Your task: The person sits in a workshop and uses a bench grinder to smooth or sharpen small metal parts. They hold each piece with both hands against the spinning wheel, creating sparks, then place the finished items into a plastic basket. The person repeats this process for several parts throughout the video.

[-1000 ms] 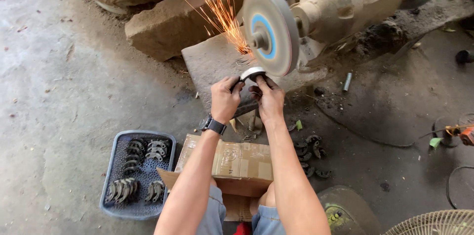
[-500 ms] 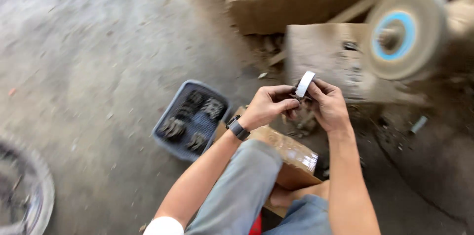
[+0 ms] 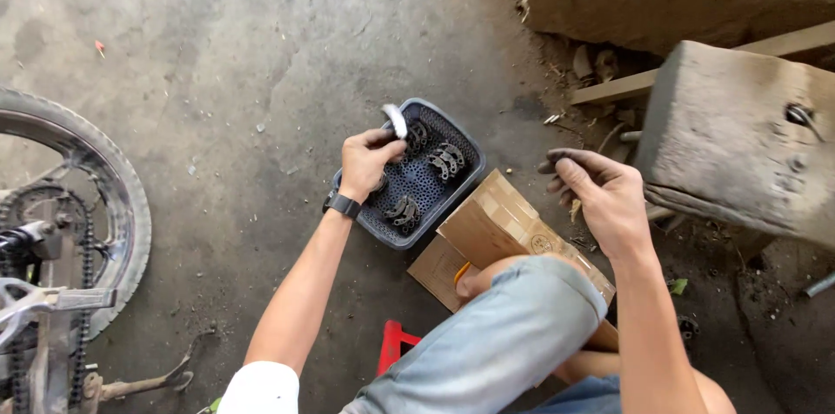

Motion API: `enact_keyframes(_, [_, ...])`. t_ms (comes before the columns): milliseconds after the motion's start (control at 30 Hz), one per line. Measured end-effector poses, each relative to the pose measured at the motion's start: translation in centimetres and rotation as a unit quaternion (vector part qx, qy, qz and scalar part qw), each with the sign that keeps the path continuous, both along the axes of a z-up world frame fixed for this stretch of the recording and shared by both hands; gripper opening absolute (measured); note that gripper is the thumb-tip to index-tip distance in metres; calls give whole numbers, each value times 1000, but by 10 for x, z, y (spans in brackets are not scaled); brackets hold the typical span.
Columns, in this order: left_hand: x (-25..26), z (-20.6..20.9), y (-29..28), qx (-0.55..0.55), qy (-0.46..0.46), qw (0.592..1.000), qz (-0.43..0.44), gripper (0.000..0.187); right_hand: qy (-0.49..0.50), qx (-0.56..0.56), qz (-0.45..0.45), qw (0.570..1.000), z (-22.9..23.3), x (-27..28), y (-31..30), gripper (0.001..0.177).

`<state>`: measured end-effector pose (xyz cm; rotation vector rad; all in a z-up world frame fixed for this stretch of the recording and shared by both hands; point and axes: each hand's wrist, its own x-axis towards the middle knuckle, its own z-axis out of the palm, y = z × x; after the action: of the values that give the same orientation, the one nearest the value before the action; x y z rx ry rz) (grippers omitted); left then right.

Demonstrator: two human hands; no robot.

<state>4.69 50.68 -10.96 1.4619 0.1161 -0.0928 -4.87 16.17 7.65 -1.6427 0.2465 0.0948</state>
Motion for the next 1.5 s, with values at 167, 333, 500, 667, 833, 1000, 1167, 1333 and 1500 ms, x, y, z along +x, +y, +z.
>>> enact_keyframes(167, [14, -117, -27, 165, 110, 978, 59, 17, 58, -55, 30, 996, -10, 30, 5, 25])
enact_keyframes(333, [51, -259, -54, 394, 85, 909, 108, 22, 128, -91, 48, 987, -35, 65, -8, 27])
enact_keyframes(500, [86, -308, -64, 482, 181, 847, 133, 17, 150, -92, 66, 982, -66, 99, -18, 27])
enact_keyframes(667, [97, -321, -68, 494, 173, 843, 125, 19, 151, -99, 90, 980, -73, 125, -13, 27])
enact_keyframes(833, [91, -297, -61, 474, 185, 852, 126, 29, 145, -78, 84, 983, -80, 125, -10, 25])
enact_keyframes(1000, [88, -189, -81, 383, -50, 916, 106, 21, 100, -109, 94, 985, -54, 106, -17, 24])
enact_keyframes(1167, [45, 12, -171, 153, -28, 987, -49, 16, 49, -113, 26, 992, -30, 51, -46, 27])
enact_keyframes(1333, [-39, 135, -269, 65, -95, 960, -255, 18, -25, -67, -71, 995, -7, -40, -105, 26])
enact_keyframes(1500, [-121, 186, -364, 87, -181, 879, -431, 22, -105, 32, -256, 960, -16, -141, -195, 23])
